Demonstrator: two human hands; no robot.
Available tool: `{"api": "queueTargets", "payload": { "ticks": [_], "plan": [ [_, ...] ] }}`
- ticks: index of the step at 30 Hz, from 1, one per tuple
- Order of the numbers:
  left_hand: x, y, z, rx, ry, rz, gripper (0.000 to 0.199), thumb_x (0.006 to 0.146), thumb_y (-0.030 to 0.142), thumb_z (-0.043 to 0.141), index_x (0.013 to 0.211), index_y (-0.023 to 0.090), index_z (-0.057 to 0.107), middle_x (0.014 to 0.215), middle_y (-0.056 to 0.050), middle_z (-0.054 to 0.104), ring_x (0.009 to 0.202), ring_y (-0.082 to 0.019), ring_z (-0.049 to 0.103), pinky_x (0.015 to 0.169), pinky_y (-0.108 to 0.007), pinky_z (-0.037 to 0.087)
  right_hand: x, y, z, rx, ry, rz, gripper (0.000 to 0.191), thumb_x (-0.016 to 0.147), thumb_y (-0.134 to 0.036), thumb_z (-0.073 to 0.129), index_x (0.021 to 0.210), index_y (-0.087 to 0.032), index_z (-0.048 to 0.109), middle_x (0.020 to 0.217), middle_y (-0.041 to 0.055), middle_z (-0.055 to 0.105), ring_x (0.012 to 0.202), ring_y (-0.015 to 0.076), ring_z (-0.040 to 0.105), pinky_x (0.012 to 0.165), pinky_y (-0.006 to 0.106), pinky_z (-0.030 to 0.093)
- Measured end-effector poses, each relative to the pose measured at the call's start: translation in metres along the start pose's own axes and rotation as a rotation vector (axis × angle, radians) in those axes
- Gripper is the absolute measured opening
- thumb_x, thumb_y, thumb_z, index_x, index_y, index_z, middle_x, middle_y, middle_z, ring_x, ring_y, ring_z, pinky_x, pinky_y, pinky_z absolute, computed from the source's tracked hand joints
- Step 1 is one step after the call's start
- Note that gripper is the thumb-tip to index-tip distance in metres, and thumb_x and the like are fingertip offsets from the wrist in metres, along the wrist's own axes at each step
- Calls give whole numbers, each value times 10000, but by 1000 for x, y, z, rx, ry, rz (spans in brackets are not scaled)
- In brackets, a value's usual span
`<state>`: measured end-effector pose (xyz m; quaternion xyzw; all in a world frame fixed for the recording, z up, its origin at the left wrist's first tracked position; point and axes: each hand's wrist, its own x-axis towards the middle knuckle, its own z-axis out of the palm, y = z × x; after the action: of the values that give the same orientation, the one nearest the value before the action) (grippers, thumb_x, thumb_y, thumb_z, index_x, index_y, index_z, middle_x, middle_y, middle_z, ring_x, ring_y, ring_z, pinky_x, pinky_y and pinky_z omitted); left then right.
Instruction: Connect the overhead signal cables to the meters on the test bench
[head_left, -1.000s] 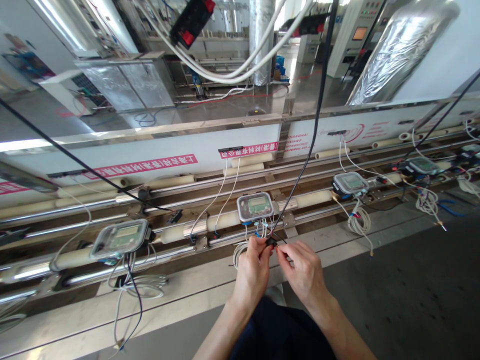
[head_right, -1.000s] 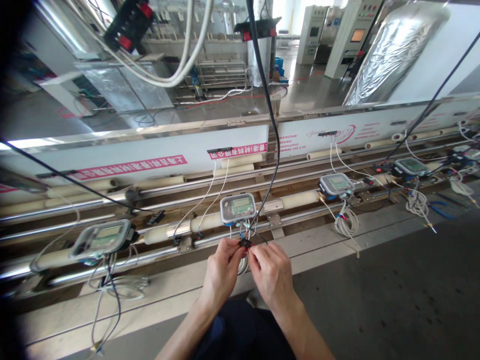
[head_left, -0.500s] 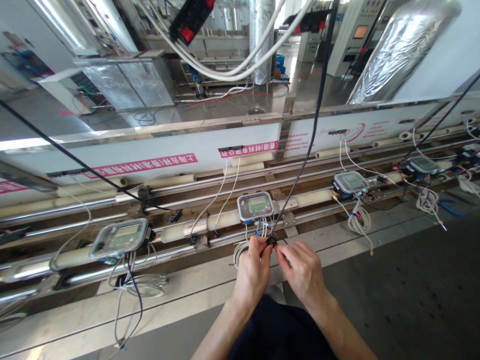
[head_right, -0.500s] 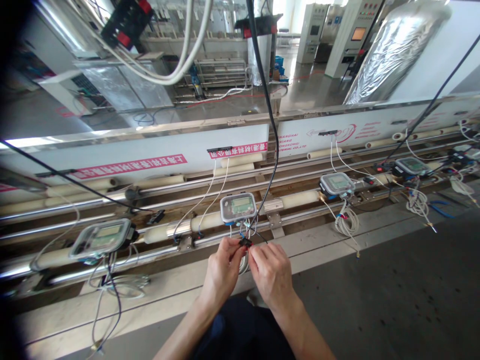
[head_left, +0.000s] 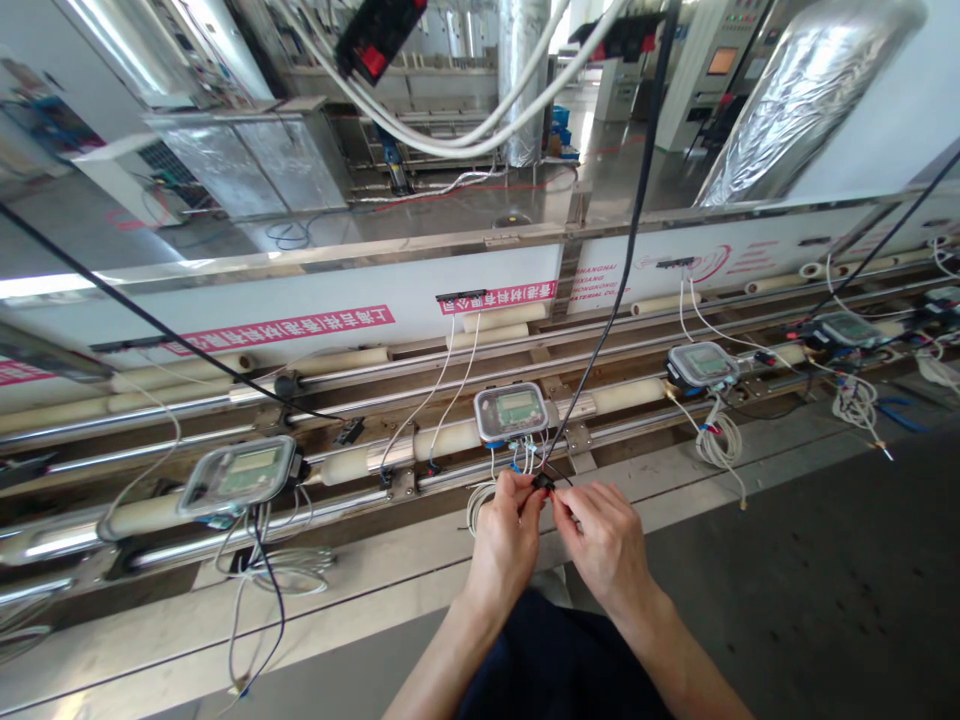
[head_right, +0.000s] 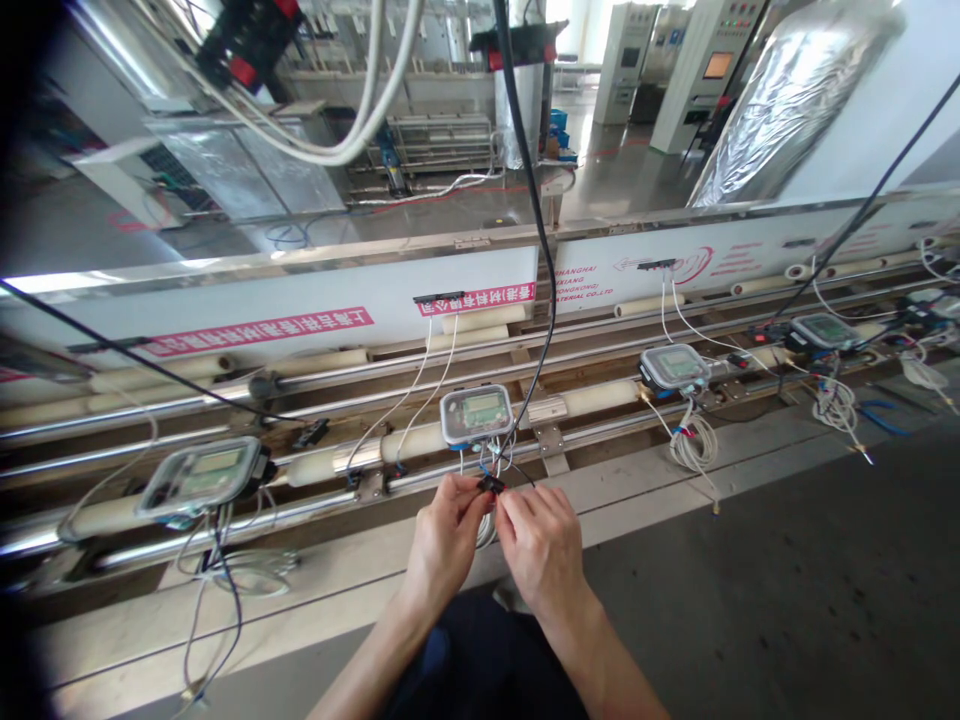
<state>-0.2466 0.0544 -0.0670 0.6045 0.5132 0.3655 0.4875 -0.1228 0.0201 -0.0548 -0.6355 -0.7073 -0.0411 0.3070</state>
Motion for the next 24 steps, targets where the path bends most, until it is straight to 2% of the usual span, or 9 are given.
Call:
{"api": "queueTargets", "payload": {
  "ticks": [4,11,13,17,19,22,24],
  "plan": [
    [0,-5,1,77,9,42,69,871,247,474,927,228,441,890,-29,692,835,-205,658,678,-276,461,0,0,1,24,-8,16,204,863,-140,512,676,-185,582,605,3,594,617,149,525,656,295,348],
    [-3,-7,1,122,-18,64,84,899,255,455,982,246,468,921,-3,679,824,-189,653,695,-279,475,-2,3,5,173,-45,120,195,877,-176,492,716,-184,601,646,16,614,648,150,541,678,288,377],
    [-2,-8,-1,121,-50,75,151,897,264,474,1048,252,482,982,-9,668,868,-185,643,728,-281,484,-3,6,5,291,-73,237,179,879,-219,495,751,-183,615,684,26,625,673,151,550,672,276,395],
    [-1,-17,-9,34,-66,54,278,884,290,508,1157,237,493,1109,-41,625,939,-187,610,741,-279,502,-3,17,5,629,-198,598,235,856,-381,528,799,-179,633,688,26,637,635,140,561,609,257,407],
    [0,-25,-11,3,-119,15,289,895,309,495,1168,219,526,1126,-54,622,989,-198,589,761,-284,498,-4,23,8,812,-256,741,277,819,-441,565,806,-173,637,656,17,635,621,134,557,597,251,401],
    [3,-35,-10,-50,-240,-30,321,899,341,502,1185,206,561,1172,-64,605,1071,-221,545,854,-302,462,-5,29,15,1028,-291,877,312,750,-476,635,781,-165,637,603,-4,615,545,102,489,539,234,354],
    [5,-37,-6,-145,-313,-42,337,897,356,509,1186,193,571,1145,-67,611,1037,-225,549,853,-299,446,-6,30,19,1127,-321,926,319,721,-478,665,753,-163,634,581,-13,602,497,81,428,498,228,313]
  ]
}}
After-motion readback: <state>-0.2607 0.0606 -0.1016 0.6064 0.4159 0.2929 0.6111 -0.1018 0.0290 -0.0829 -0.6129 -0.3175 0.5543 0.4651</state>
